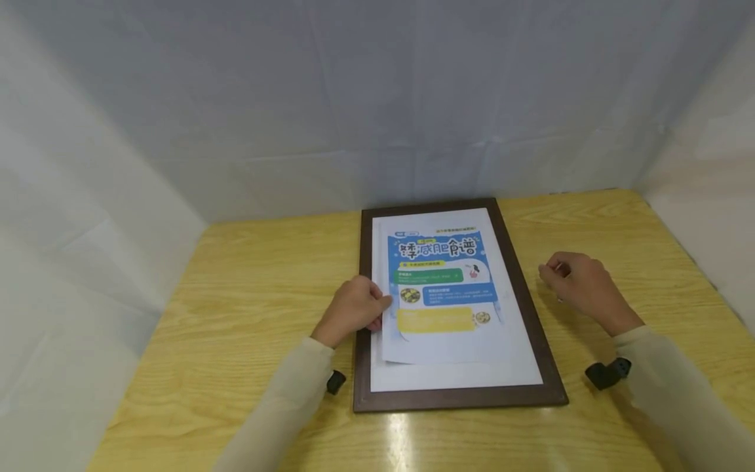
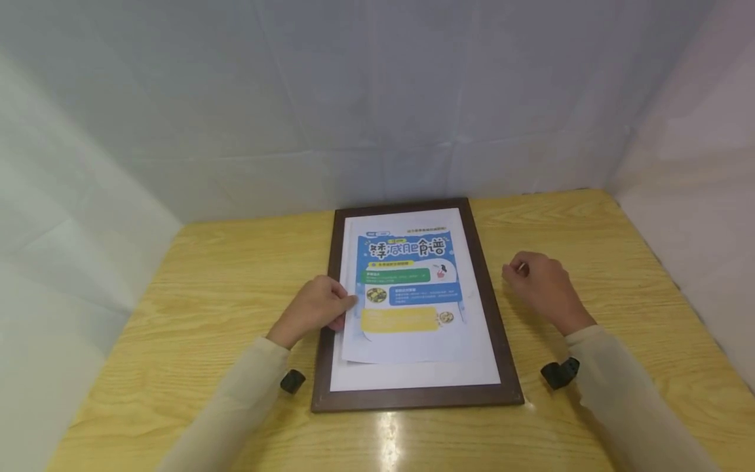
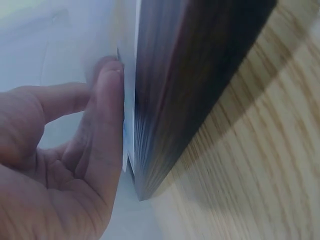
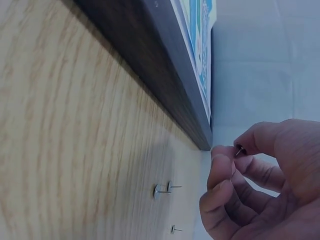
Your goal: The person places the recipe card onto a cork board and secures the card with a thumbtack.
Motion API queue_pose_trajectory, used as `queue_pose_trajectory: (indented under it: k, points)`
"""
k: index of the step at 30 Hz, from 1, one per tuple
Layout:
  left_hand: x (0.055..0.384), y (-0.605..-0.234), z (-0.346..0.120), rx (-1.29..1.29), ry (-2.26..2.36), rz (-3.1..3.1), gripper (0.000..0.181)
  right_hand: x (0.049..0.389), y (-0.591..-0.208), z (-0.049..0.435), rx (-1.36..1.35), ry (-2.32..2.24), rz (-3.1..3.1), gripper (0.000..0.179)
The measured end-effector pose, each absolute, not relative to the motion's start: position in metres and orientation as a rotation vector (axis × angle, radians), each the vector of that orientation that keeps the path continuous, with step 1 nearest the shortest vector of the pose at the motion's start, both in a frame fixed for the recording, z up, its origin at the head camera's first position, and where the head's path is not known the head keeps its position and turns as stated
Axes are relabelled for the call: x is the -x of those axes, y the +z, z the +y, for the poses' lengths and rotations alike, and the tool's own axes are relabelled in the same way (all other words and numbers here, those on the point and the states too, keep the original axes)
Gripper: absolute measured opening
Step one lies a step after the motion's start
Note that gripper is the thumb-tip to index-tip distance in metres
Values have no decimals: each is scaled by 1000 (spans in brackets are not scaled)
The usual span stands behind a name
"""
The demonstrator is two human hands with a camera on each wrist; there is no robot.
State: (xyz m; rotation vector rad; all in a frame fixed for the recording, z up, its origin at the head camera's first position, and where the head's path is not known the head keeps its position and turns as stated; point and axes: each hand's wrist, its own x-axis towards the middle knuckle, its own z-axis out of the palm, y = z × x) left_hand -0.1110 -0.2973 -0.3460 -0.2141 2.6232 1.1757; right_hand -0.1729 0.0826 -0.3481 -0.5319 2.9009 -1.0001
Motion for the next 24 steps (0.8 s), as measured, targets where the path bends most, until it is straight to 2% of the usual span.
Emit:
queue_pose_trajectory:
  k: [9,18,24]
  points:
    - [109,-344,-299,179,1145,2611,25,174,-344,76,535,-1014,2867,31]
    - [99,-338,-302,141,1068,2622,46,178,-341,65,532,-1004,2875,24]
    - [90,-329,-306,101,922,2717,53,182,-336,54,492,-1024,2849,22]
